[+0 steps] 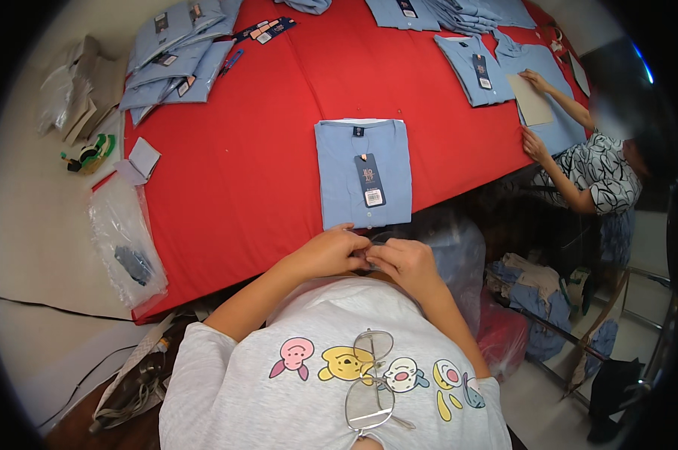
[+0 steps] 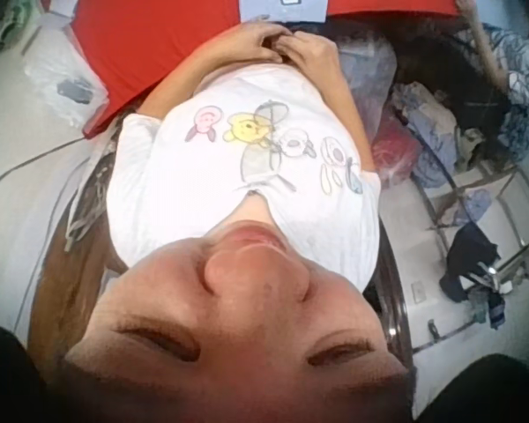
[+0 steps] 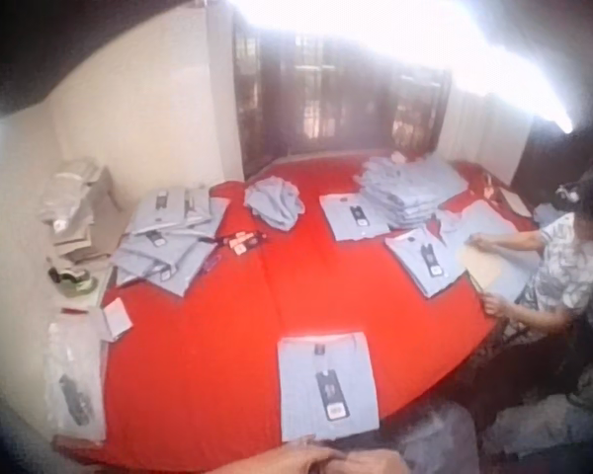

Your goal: The person folds a light blue button-up shirt using a cardboard guide, places it into a clear plastic bag, and seals the bag.

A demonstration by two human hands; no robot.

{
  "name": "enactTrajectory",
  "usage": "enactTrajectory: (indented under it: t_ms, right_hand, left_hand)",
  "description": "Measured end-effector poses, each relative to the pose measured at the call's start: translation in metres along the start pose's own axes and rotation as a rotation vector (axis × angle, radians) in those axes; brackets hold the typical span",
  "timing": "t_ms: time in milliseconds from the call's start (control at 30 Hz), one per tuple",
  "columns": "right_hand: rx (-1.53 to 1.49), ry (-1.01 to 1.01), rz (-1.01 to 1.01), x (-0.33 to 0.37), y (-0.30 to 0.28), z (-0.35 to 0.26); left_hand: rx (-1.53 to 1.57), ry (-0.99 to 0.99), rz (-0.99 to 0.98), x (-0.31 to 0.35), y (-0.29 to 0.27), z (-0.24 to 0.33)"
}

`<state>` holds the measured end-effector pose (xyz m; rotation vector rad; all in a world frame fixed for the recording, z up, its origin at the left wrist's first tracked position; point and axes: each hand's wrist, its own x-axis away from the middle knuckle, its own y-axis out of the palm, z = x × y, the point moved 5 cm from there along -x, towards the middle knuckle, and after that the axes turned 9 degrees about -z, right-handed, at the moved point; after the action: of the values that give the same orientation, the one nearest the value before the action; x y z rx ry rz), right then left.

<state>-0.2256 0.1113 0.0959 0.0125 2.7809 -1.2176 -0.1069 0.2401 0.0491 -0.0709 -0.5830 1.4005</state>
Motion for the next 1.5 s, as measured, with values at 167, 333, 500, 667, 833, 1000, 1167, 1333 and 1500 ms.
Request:
enactTrajectory:
  t_ms: [167, 333, 500, 667, 833, 1000, 1167, 1333, 1500]
  right_hand:
    - [-0.422, 0.557, -0.297, 0.019, 0.004, 0.036]
    - [-0.355, 0.512, -0.401, 0.052, 0.005, 0.065]
    - [-0.296, 0.413, -0.314, 0.042, -0.006, 0.063]
    - [-0.157, 0.491, -0.224, 0.052, -0.001, 0.056]
    - [-0.160, 0.430, 0.018, 0.058, 0.004, 0.066]
    - [-0.423, 0.583, 0.076, 0.041, 0.008, 0.091]
    - [-0.372, 0.494, -0.006, 0.036, 0.014, 0.117]
    - [-0.499, 0.469, -0.039, 0.055, 0.019, 0.143]
    - [-0.578, 0.467, -0.129, 0.076, 0.009, 0.147]
  left_hand:
    - [0.209, -0.114, 0.132, 0.017, 0.007, -0.020]
    - [0.164, -0.116, 0.102, 0.029, 0.018, -0.024]
    - [0.172, -0.187, 0.112, 0.028, 0.022, -0.035]
    - [0.053, -0.244, 0.104, 0.034, 0.027, -0.049]
    - [-0.052, -0.159, 0.074, 0.021, 0.013, -0.042]
    - [-0.254, -0.046, 0.478, -0.031, -0.054, -0.033]
    - [-0.633, -0.267, 0.753, -0.093, -0.108, -0.083]
    - [-0.474, -0.354, 0.649, -0.093, -0.097, -0.080]
    - [-0.552, -0.518, 0.654, -0.100, -0.097, -0.058]
